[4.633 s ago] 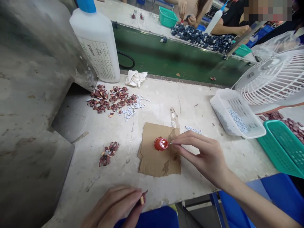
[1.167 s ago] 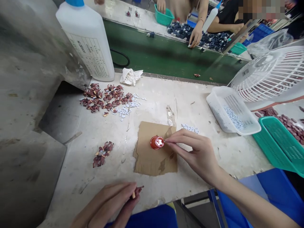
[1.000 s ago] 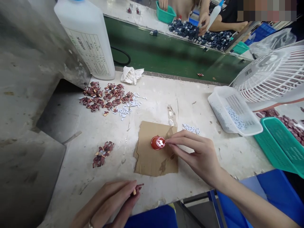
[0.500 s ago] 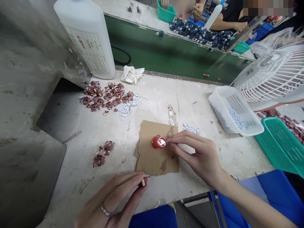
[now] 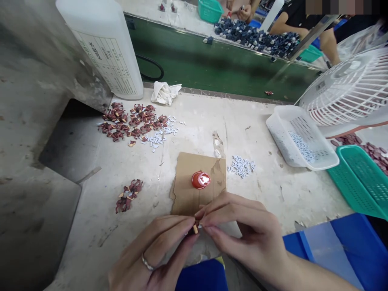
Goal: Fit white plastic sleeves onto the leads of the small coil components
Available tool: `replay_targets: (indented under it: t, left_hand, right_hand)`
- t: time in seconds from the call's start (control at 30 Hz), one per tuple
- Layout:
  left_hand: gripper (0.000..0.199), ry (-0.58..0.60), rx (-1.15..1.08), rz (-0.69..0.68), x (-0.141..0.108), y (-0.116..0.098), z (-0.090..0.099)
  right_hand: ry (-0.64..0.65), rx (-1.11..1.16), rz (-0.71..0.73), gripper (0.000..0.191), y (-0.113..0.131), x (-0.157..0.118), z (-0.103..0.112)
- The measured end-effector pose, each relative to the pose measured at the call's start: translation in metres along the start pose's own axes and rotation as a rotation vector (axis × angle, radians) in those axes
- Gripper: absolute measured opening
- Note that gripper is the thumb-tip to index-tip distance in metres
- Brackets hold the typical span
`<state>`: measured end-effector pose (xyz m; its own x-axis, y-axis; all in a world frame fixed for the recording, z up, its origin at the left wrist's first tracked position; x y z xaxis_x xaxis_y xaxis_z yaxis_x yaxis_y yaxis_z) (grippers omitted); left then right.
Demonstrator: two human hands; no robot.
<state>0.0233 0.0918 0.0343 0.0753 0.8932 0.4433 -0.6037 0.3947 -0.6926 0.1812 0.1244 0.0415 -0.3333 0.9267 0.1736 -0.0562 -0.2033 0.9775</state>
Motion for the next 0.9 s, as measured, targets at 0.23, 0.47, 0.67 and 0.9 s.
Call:
replay_targets:
  t: [0.23, 0.47, 0.67, 0.9]
  left_hand:
    - [0.027, -0.065, -0.027, 0.093, -0.013, 0.004, -0.003]
    - [0.021, -0.078, -0.075, 0.112, -0.010, 0.003, -0.004]
    - [0.028, -0.036, -0.082, -0.002, 0.003, -0.003, -0.004]
    - [0.031, -0.062, 0.114, 0.010, 0.004, -0.002, 0.003]
  right_hand:
    - [0.021, -0.020, -0.006, 0.027, -0.002, 0.001, 0.000]
    - [0.133, -0.315, 0.176, 0.034, 0.018, -0.006, -0.005]
    - [0.159, -0.388, 0.254, 0.033, 0.025, -0.006, -0.003]
    - [0.165, -0.124, -0.035, 0.030, 0.005, 0.010, -0.007]
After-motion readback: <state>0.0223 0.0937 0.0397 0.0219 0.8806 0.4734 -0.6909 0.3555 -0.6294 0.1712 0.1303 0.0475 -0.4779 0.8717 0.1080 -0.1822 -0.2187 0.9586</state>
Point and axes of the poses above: each hand's wrist, its own x-axis towards the middle knuckle, its own z-axis out of the back of the hand, y = z × x, the point moved 8 cm from there along x, towards the middle knuckle, and after that the axes turned 5 degrees about x, right-handed, at the moved point
